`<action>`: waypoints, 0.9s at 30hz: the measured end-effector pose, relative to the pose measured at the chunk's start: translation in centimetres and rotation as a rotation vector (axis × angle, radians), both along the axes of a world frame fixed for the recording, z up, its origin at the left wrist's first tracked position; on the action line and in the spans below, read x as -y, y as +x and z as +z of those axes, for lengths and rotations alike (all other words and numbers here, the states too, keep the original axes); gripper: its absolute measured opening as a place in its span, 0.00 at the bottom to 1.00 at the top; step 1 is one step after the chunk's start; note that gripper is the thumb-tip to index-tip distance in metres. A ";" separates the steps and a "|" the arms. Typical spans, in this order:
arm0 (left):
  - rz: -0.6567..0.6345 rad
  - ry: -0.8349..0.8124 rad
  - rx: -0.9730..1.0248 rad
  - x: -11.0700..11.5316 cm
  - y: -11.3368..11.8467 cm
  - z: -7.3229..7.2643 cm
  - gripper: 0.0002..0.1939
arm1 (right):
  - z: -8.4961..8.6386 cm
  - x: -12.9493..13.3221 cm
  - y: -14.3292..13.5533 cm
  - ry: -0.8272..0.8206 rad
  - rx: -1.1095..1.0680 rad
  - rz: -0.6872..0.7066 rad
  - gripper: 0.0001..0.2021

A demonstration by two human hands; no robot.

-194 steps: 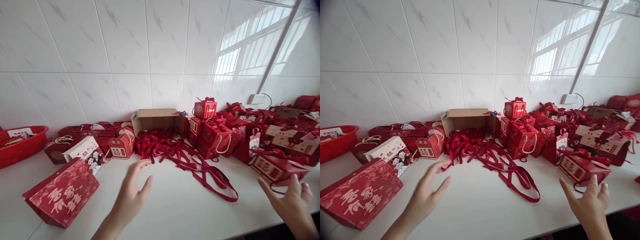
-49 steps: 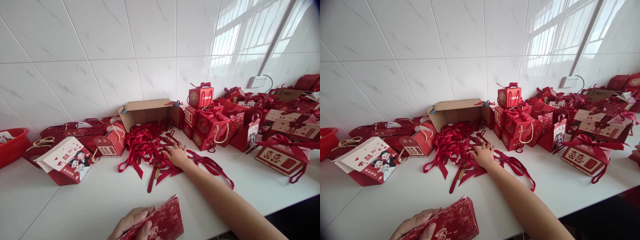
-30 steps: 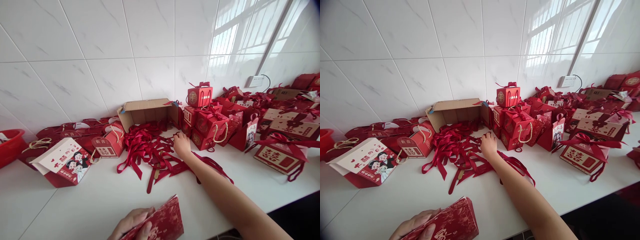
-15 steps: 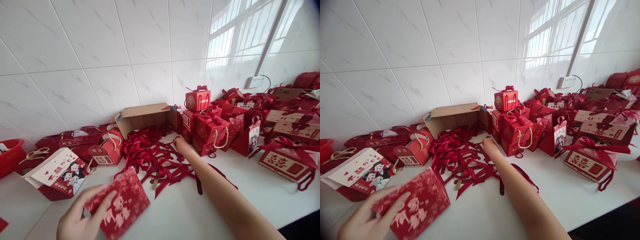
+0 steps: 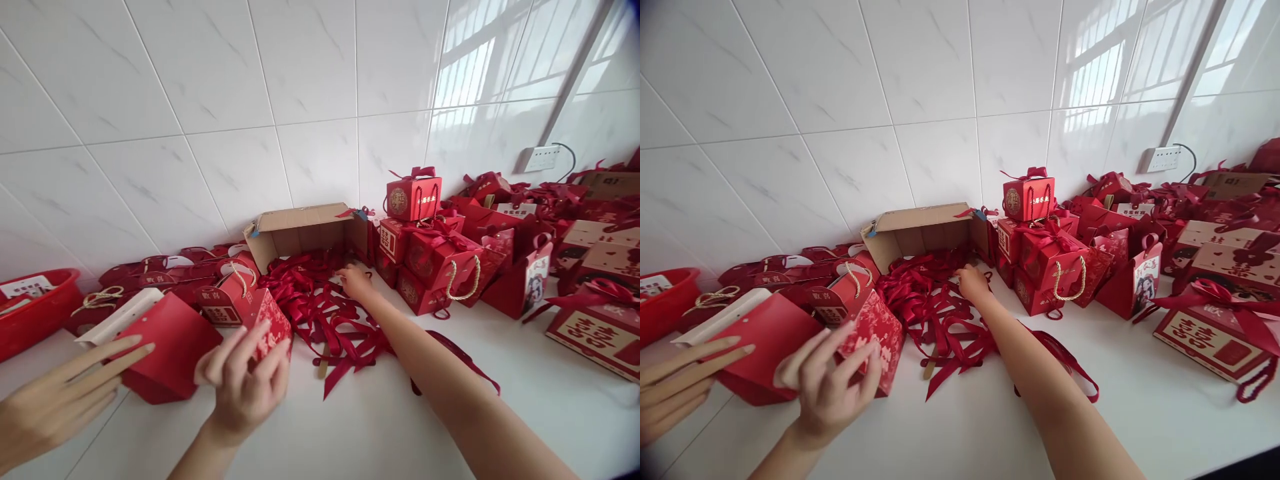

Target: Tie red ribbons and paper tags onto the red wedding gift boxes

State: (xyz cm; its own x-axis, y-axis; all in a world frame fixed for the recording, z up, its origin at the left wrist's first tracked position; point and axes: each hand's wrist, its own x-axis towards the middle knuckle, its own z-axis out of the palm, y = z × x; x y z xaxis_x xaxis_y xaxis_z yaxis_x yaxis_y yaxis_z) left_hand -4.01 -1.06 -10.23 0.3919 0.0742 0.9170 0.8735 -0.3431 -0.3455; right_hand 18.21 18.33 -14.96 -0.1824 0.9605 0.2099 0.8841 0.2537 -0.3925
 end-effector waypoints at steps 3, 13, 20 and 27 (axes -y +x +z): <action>0.004 0.012 -0.007 0.9 1.1 -0.8 0.17 | -0.5 -0.7 -1.2 -0.039 0.007 -0.011 0.14; -0.400 -0.434 -0.062 2.8 3.0 -2.7 0.17 | 1.7 -0.4 1.6 -0.139 -0.036 -0.078 0.15; -0.486 -0.789 -0.034 1.8 3.0 -3.8 0.16 | 1.9 2.7 5.4 -0.297 0.046 -0.193 0.16; -0.477 -0.915 0.032 1.3 2.5 -4.1 0.15 | 0.9 4.6 4.2 -0.308 0.071 -0.168 0.16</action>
